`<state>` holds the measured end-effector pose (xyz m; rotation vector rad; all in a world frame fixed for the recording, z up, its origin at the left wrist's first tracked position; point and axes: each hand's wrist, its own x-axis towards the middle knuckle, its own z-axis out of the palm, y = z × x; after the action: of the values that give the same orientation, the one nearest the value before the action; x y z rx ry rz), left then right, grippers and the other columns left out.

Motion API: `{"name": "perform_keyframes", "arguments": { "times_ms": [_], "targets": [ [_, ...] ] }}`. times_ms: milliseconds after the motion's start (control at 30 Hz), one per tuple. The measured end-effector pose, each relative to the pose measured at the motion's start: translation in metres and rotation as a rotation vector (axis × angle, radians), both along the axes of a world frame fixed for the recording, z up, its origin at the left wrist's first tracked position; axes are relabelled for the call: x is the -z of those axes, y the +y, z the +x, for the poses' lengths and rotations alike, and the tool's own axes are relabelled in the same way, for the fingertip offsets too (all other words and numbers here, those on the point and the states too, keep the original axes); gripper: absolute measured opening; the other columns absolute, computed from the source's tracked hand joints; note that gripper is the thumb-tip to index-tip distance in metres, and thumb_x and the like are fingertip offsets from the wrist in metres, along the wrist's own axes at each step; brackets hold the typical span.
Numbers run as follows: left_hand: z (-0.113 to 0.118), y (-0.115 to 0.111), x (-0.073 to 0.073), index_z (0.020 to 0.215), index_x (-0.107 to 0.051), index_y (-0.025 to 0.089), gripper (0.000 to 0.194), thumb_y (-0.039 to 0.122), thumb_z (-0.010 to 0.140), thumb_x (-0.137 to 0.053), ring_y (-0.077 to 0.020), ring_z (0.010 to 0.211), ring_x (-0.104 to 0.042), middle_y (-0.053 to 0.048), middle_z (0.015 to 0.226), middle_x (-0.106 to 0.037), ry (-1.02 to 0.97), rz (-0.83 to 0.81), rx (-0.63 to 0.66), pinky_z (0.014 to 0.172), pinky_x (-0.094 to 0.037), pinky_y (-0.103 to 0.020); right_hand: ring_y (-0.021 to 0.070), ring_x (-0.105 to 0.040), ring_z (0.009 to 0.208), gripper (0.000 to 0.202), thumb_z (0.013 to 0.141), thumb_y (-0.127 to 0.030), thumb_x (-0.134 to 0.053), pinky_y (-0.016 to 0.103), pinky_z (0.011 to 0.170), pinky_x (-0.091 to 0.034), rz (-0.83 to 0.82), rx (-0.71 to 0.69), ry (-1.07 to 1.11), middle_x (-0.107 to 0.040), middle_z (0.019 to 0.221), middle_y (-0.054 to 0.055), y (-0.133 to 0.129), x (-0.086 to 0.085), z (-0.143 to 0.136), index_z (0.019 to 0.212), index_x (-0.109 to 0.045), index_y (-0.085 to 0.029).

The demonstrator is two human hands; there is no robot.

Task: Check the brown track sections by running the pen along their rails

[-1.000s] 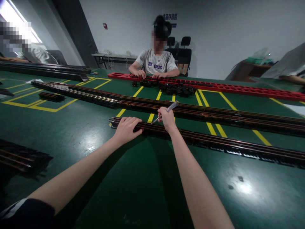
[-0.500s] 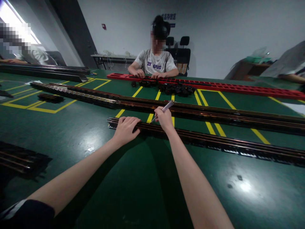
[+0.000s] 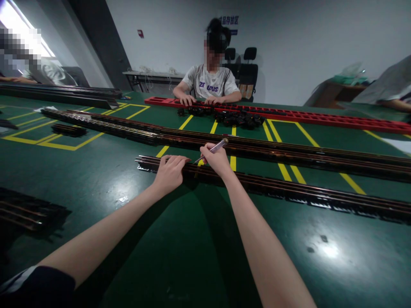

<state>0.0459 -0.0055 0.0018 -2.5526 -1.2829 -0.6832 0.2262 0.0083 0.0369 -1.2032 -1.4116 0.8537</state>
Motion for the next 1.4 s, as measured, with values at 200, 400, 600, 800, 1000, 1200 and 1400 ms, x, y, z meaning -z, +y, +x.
{"name": "perform_keyframes", "arguments": {
  "times_ms": [200, 400, 600, 800, 1000, 1200, 1400],
  "targets": [
    [-0.001, 0.002, 0.0, 0.112, -0.062, 0.015, 0.041, 0.003, 0.081, -0.039, -0.0263, 0.11, -0.059, -0.011, 0.116, -0.067, -0.01, -0.024, 0.0, 0.099, -0.035, -0.044, 0.0091, -0.047, 0.043, 0.027, 0.076, -0.025, -0.055, 0.023, 0.05, -0.038, -0.007, 0.003, 0.012, -0.049, 0.044, -0.005, -0.001, -0.002, 0.001, 0.05, -0.051, -0.02],
    [-0.003, 0.002, -0.002, 0.119, -0.059, 0.012, 0.046, 0.004, 0.08, -0.036, -0.0242, 0.111, -0.06, -0.011, 0.12, -0.066, -0.017, -0.078, 0.078, 0.098, -0.037, -0.042, 0.0094, -0.047, 0.044, 0.027, 0.076, -0.024, -0.054, 0.024, 0.052, -0.038, -0.02, -0.022, -0.011, -0.049, 0.044, -0.005, -0.003, -0.006, 0.002, 0.049, -0.048, -0.02],
    [-0.002, 0.0, -0.006, 0.12, -0.058, 0.014, 0.043, 0.02, 0.081, -0.043, -0.0261, 0.114, -0.058, -0.012, 0.122, -0.065, -0.018, -0.132, 0.077, 0.098, -0.038, -0.044, 0.0105, -0.047, 0.045, 0.027, 0.076, -0.027, -0.053, 0.025, 0.053, -0.038, 0.002, 0.003, -0.031, -0.048, 0.042, -0.005, -0.001, -0.002, 0.007, 0.05, -0.05, -0.021],
    [0.0, -0.001, -0.006, 0.116, -0.061, 0.013, 0.04, 0.031, 0.085, -0.045, -0.0267, 0.108, -0.06, -0.012, 0.117, -0.068, -0.024, -0.094, 0.074, 0.094, -0.041, -0.043, 0.0112, -0.047, 0.045, 0.026, 0.075, -0.028, -0.052, 0.026, 0.054, -0.039, 0.015, 0.008, -0.025, -0.048, 0.041, -0.004, 0.003, 0.002, 0.011, 0.05, -0.051, -0.021],
    [0.0, 0.002, -0.002, 0.11, -0.063, 0.011, 0.04, 0.041, 0.086, -0.051, -0.0277, 0.101, -0.062, -0.012, 0.109, -0.069, -0.005, -0.039, 0.05, 0.09, -0.043, -0.042, 0.0107, -0.046, 0.043, 0.027, 0.075, -0.028, -0.052, 0.026, 0.053, -0.038, 0.02, 0.016, 0.002, -0.046, 0.041, -0.005, 0.003, 0.003, 0.011, 0.049, -0.049, -0.021],
    [0.0, 0.004, 0.001, 0.106, -0.064, 0.014, 0.035, 0.041, 0.087, -0.054, -0.0266, 0.099, -0.062, -0.011, 0.105, -0.07, -0.008, -0.014, 0.042, 0.089, -0.044, -0.041, 0.01, -0.045, 0.04, 0.027, 0.074, -0.025, -0.053, 0.025, 0.051, -0.037, 0.013, 0.028, 0.033, -0.045, 0.039, -0.005, 0.003, 0.002, 0.012, 0.047, -0.049, -0.02],
    [0.001, 0.002, 0.001, 0.109, -0.062, 0.014, 0.035, 0.039, 0.086, -0.055, -0.027, 0.101, -0.062, -0.01, 0.109, -0.069, -0.007, -0.018, 0.033, 0.09, -0.043, -0.042, 0.01, -0.046, 0.04, 0.026, 0.074, -0.022, -0.053, 0.025, 0.05, -0.037, 0.007, 0.029, 0.052, -0.046, 0.039, -0.005, 0.002, 0.001, 0.012, 0.048, -0.05, -0.02]
  ]
}}
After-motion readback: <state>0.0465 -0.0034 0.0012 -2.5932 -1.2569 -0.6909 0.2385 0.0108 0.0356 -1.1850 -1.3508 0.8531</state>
